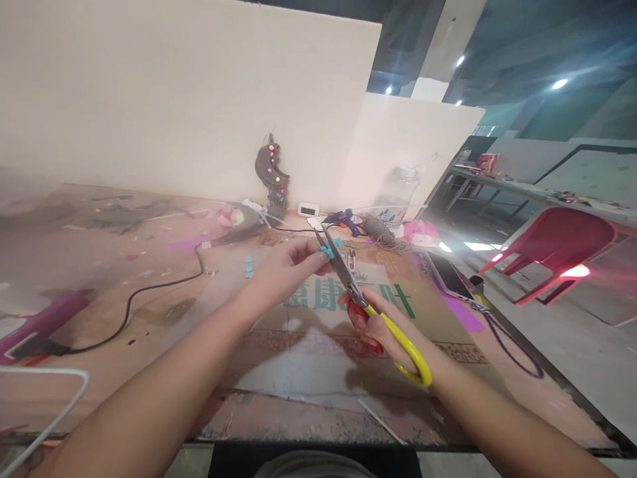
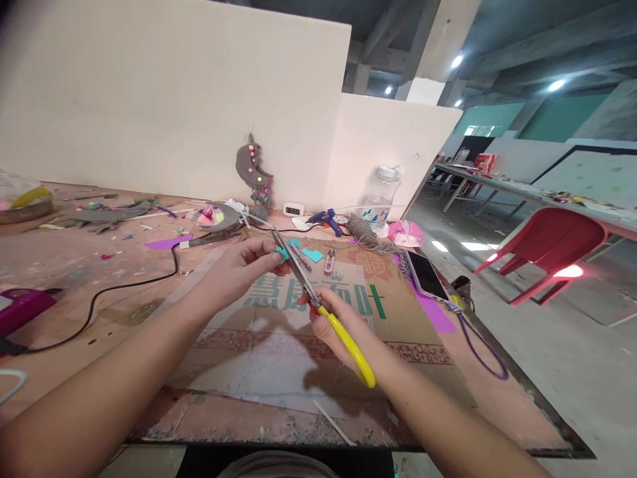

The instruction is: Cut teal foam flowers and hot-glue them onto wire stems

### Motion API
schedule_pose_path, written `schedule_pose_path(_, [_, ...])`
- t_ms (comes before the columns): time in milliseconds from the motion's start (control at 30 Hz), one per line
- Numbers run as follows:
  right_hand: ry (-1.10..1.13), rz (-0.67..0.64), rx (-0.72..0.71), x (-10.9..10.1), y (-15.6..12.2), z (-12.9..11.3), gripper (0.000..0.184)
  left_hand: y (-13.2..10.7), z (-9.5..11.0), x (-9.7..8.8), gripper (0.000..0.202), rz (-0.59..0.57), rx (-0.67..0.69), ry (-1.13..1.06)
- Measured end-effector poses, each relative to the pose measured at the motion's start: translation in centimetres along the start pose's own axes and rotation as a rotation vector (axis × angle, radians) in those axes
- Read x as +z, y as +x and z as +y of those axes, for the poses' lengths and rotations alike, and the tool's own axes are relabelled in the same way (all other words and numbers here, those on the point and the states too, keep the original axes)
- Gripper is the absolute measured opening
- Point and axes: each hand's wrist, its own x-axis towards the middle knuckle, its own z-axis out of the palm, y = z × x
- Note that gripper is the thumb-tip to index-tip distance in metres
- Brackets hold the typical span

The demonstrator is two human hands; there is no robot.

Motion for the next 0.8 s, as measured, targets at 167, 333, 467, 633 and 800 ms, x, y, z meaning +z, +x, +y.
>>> schedule_pose_path(167, [0.005, 0.0, 0.003, -0.03, 0.03, 0.06, 0.07, 0.08, -0.02, -0.22, 0.026, -0.014, 0.013, 0.005])
schedule_pose_path(333, [-0.05, -0.015, -0.032, -0.24, 0.06, 0.49, 0.067, 0.09, -0.06, -0.56, 0.026, -0.023, 0.015, 0.011])
schedule_pose_path(467, [-0.075, -0.013, -0.063, -0.37, 0.25, 0.83, 0.065, 0.04, -0.05, -0.65, 0.029, 0.0, 0.002, -0.008])
schedule_pose_path(633, [-0.075, -0.005, -0.041, -0.42, 0.23, 0.88, 0.066, 0.05, -0.08, -0.67, 0.029, 0.012, 0.014, 0.012])
schedule_pose_path(800, [-0.054, -0.015, -0.052, -0.38, 0.16, 0.77, 0.062, 0.04, -0.21, -0.83, 0.028, 0.012, 0.025, 0.032])
